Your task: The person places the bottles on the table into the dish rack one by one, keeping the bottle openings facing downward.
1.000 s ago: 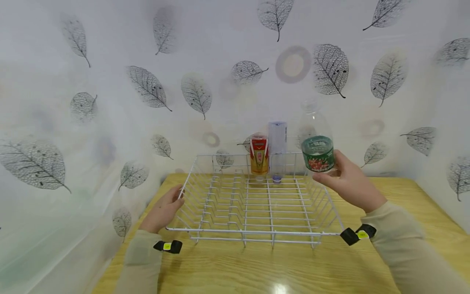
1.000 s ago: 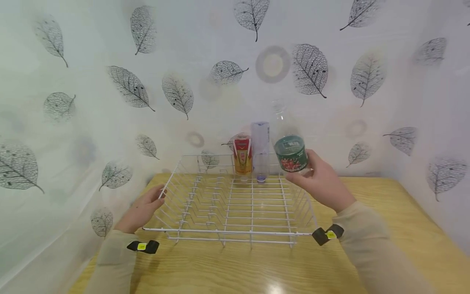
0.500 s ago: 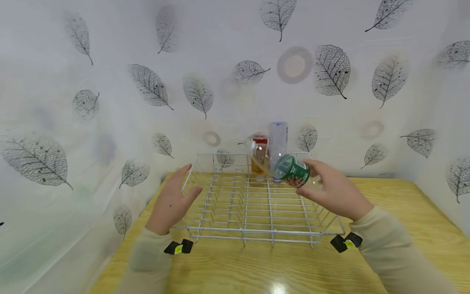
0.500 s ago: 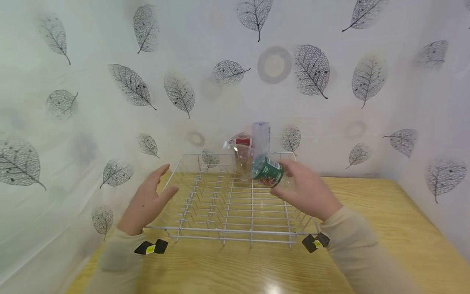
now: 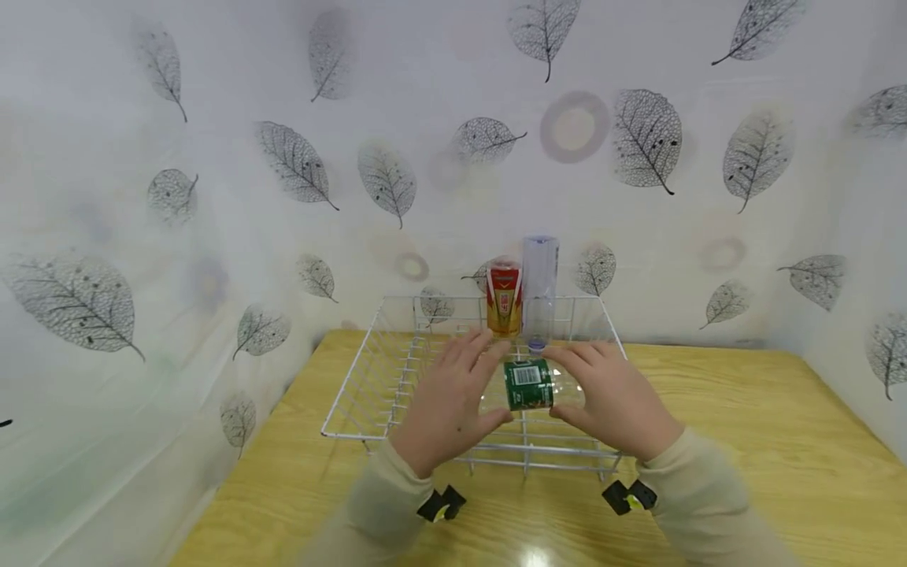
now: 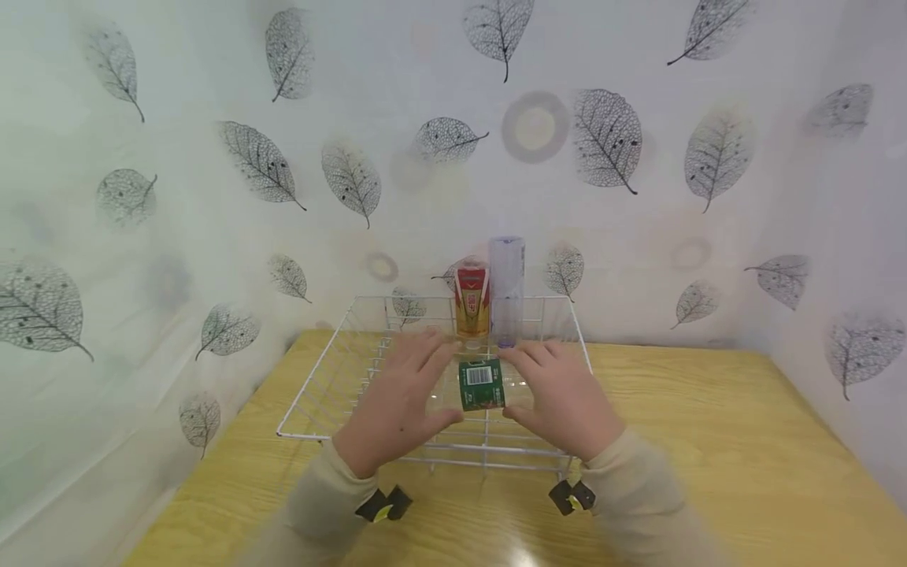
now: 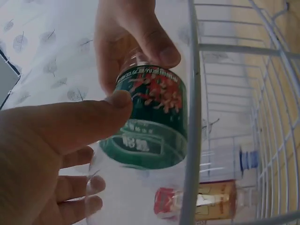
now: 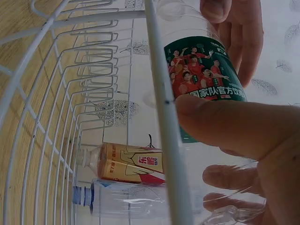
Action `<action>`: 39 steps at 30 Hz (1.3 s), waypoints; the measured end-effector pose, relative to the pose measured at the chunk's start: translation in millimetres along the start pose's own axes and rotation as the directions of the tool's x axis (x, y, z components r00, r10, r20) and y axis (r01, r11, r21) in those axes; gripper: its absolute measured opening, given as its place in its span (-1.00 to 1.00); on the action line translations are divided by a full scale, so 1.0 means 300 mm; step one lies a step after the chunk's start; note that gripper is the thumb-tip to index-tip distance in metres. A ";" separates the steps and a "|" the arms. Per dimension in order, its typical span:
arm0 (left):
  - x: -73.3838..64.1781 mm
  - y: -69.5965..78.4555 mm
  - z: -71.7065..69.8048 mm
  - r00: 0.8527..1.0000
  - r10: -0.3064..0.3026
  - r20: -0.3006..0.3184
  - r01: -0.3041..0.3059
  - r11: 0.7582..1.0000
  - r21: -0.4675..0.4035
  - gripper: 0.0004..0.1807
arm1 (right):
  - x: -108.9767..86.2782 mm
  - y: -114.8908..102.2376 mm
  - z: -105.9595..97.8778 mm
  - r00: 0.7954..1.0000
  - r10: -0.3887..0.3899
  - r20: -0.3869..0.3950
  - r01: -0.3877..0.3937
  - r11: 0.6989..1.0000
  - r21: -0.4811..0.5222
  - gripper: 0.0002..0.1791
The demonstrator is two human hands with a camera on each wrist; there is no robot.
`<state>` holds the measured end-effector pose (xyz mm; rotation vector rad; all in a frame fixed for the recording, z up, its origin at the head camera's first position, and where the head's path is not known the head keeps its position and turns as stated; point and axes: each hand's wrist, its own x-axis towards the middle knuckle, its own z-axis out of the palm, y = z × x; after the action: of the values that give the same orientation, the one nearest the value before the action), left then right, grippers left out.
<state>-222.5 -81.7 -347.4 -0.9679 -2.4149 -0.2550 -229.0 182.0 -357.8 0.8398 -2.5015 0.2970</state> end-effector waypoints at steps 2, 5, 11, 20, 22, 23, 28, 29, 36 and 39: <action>0.006 0.019 0.019 0.998 -0.025 0.049 0.024 0.999 0.029 -0.02 | -0.004 -0.006 0.010 1.000 -0.006 -0.008 0.006 1.000 0.008 -0.09; 0.005 0.034 0.038 0.994 -0.059 0.097 0.055 0.997 0.045 -0.01 | -0.008 -0.009 0.022 1.000 -0.014 -0.020 0.015 1.000 0.022 -0.09; 0.000 0.042 0.067 0.993 -0.088 0.085 0.085 0.996 0.032 -0.04 | -0.013 0.003 0.032 0.992 -0.065 -0.107 0.068 0.997 0.023 -0.10; -0.006 0.037 0.087 0.994 -0.076 0.078 0.073 0.996 0.041 -0.07 | -0.005 0.011 0.032 0.993 -0.082 -0.089 0.087 0.995 0.056 -0.06; -0.007 0.035 0.089 0.994 -0.069 0.088 0.067 0.997 0.024 -0.08 | -0.008 0.014 0.030 0.996 -0.064 -0.063 0.069 0.994 0.081 -0.05; -0.008 0.033 0.091 0.994 -0.066 0.092 0.065 0.998 0.013 -0.09 | -0.009 0.016 0.030 0.997 -0.055 -0.051 0.060 0.993 0.099 -0.06; -0.009 0.019 0.082 0.988 -0.100 0.115 0.110 0.990 -0.085 -0.08 | -0.021 0.026 0.016 0.999 0.039 -0.026 -0.030 0.956 0.292 -0.13; -0.008 0.017 0.078 0.986 -0.116 0.123 0.132 0.983 -0.124 -0.08 | -0.024 0.029 0.010 0.997 0.072 -0.025 -0.059 0.934 0.351 -0.14; 0.007 0.008 0.054 0.965 -0.190 0.182 0.253 0.860 -0.443 -0.10 | -0.041 0.045 -0.043 0.965 0.262 0.027 -0.169 0.537 0.827 -0.17; 0.011 0.015 0.055 0.964 -0.168 0.208 0.261 0.763 -0.591 -0.11 | -0.037 0.045 -0.050 0.968 0.248 0.031 -0.105 0.289 0.951 -0.22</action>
<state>-227.9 -70.7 -359.7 -0.9840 -2.6255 -1.1606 -224.0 203.3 -351.3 0.8477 -2.0849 2.0252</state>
